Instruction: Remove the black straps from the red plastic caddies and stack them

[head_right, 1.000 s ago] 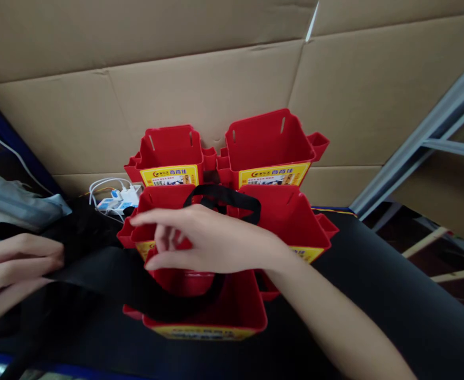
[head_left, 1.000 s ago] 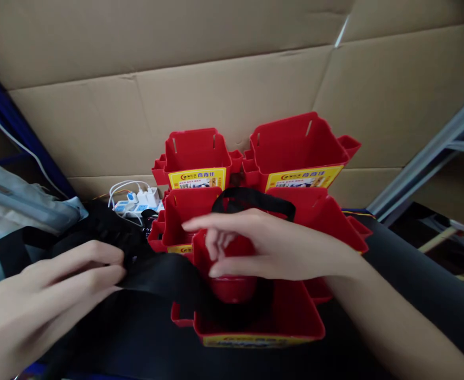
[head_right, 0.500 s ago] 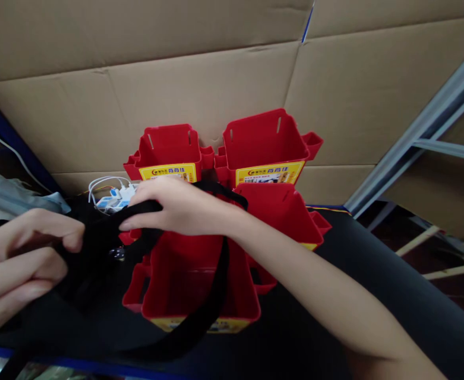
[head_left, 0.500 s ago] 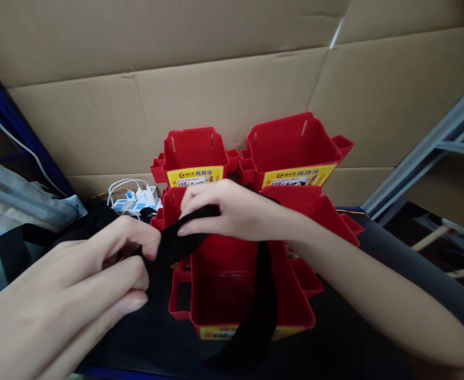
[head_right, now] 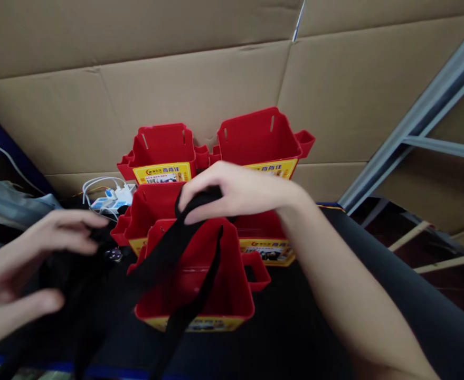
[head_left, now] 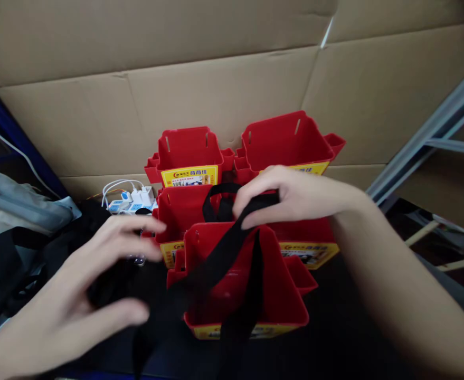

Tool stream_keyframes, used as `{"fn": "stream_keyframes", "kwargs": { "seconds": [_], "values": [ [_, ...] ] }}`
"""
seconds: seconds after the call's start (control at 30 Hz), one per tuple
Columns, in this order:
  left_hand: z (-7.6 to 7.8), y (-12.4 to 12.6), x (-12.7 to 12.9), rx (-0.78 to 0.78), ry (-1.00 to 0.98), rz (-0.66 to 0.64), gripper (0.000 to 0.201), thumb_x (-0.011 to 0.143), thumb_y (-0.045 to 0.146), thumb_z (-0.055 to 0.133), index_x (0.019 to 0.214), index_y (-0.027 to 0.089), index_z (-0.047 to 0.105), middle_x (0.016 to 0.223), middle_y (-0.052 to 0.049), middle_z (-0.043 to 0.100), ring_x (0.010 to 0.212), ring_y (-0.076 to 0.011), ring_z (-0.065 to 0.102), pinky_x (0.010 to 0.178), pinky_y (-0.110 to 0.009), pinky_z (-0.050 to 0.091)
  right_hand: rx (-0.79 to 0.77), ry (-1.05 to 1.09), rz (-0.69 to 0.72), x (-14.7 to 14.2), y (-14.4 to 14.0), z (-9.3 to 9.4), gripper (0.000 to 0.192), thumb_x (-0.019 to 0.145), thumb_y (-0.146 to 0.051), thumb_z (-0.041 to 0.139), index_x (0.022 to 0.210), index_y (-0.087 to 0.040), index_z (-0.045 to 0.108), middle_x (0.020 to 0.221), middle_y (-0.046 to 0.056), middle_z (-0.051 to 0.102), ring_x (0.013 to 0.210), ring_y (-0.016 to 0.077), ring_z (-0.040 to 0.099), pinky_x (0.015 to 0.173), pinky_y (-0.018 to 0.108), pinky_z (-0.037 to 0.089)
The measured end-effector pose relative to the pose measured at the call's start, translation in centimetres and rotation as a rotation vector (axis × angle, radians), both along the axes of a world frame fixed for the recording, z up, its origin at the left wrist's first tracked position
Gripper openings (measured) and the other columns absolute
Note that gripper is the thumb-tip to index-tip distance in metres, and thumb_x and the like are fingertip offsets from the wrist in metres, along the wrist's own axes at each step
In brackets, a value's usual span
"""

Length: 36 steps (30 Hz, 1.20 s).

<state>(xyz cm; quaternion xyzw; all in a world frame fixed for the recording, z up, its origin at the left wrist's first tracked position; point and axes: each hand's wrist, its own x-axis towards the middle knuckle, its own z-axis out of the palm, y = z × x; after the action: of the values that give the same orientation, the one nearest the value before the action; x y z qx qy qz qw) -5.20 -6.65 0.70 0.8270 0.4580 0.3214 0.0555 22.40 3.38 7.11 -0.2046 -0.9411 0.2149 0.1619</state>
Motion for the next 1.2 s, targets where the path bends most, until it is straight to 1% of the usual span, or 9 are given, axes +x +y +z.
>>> {"fn": "stream_keyframes", "kwargs": {
  "seconds": [0.1,0.2,0.27,0.43,0.57,0.7,0.8,0.97,1.2],
  "values": [
    [0.7,3.0,2.2,-0.113,-0.12,-0.087,0.049,0.077,0.039,0.061,0.121,0.026,0.043,0.117,-0.004,0.057,0.104,-0.0189,0.054,0.09,-0.03,0.044,0.013,-0.068,0.116,-3.3,-0.9,-0.6,0.014,0.082,-0.022,0.055,0.09,-0.017,0.066,0.085,-0.001,0.065,0.075,0.0088,0.057,0.072,0.021,0.042],
    [0.6,4.8,3.5,-0.196,-0.12,-0.093,0.04,0.081,0.039,0.057,0.115,0.02,0.051,0.076,0.001,0.065,0.069,-0.0144,0.06,0.068,-0.025,0.048,0.098,-0.042,0.055,-4.4,-0.8,-1.1,0.013,0.082,-0.021,0.054,0.089,-0.016,0.065,0.084,-0.001,0.064,0.075,0.0087,0.055,0.07,0.021,0.04],
    [0.3,4.9,3.2,-0.228,-0.078,-0.031,0.031,0.083,0.036,0.053,0.108,0.019,0.057,0.066,0.002,0.064,0.059,-0.0129,0.057,0.061,-0.024,0.046,0.13,-0.045,-0.032,-3.4,-0.1,-1.4,0.015,0.083,-0.025,0.055,0.088,-0.016,0.065,0.08,-0.001,0.063,0.07,0.0088,0.053,0.065,0.021,0.038],
    [-0.5,3.1,1.2,-0.355,0.13,0.018,0.025,0.085,0.034,0.048,0.102,0.022,0.062,0.076,0.0,0.068,0.063,-0.0151,0.062,0.053,-0.022,0.045,0.099,-0.069,-0.135,-1.1,1.3,-2.4,0.024,0.085,-0.034,0.05,0.089,-0.016,0.066,0.069,-0.001,0.057,0.058,0.0078,0.045,0.056,0.022,0.033],
    [-0.6,3.3,3.1,-0.192,0.026,0.076,0.044,0.079,0.044,0.055,0.117,0.021,0.052,0.101,-0.005,0.067,0.085,-0.0198,0.064,0.067,-0.027,0.05,0.115,-0.087,-0.023,-3.3,0.9,-3.3,0.017,0.084,-0.025,0.052,0.085,-0.016,0.066,0.067,-0.002,0.055,0.058,0.0074,0.044,0.059,0.022,0.033],
    [-0.9,4.5,4.8,-0.161,-0.071,0.085,0.021,0.085,0.029,0.049,0.101,0.018,0.056,0.083,-0.002,0.069,0.071,-0.0151,0.064,0.064,-0.024,0.048,0.152,-0.057,-0.07,-4.8,0.6,-3.7,0.011,0.082,-0.024,0.055,0.084,-0.016,0.063,0.065,-0.003,0.052,0.058,0.0073,0.043,0.059,0.021,0.033],
    [-1.3,4.7,4.7,-0.179,-0.043,0.158,0.012,0.083,0.024,0.047,0.086,0.018,0.057,0.073,-0.001,0.067,0.064,-0.0137,0.062,0.06,-0.023,0.044,0.128,-0.045,-0.163,-4.2,1.0,-3.8,0.019,0.085,-0.03,0.052,0.094,-0.016,0.061,0.076,0.0,0.056,0.063,0.0084,0.047,0.06,0.022,0.035],
    [-1.7,3.9,4.9,-0.185,0.152,0.271,0.018,0.083,0.025,0.042,0.068,0.018,0.049,0.057,0.0,0.058,0.05,-0.0138,0.055,0.051,-0.024,0.035,0.048,-0.13,-0.13,-3.8,2.2,-4.0,0.029,0.085,-0.038,0.05,0.099,-0.017,0.063,0.085,0.003,0.061,0.071,0.0105,0.053,0.063,0.023,0.038],
    [-1.6,3.5,5.8,-0.15,0.342,0.377,0.017,0.084,0.026,0.037,0.071,0.019,0.045,0.063,-0.005,0.061,0.06,-0.0205,0.059,0.055,-0.026,0.033,0.057,-0.149,-0.073,-4.4,2.2,-4.0,0.022,0.085,-0.03,0.05,0.093,-0.017,0.066,0.079,0.001,0.063,0.068,0.0089,0.055,0.063,0.022,0.037]
  ]
}}
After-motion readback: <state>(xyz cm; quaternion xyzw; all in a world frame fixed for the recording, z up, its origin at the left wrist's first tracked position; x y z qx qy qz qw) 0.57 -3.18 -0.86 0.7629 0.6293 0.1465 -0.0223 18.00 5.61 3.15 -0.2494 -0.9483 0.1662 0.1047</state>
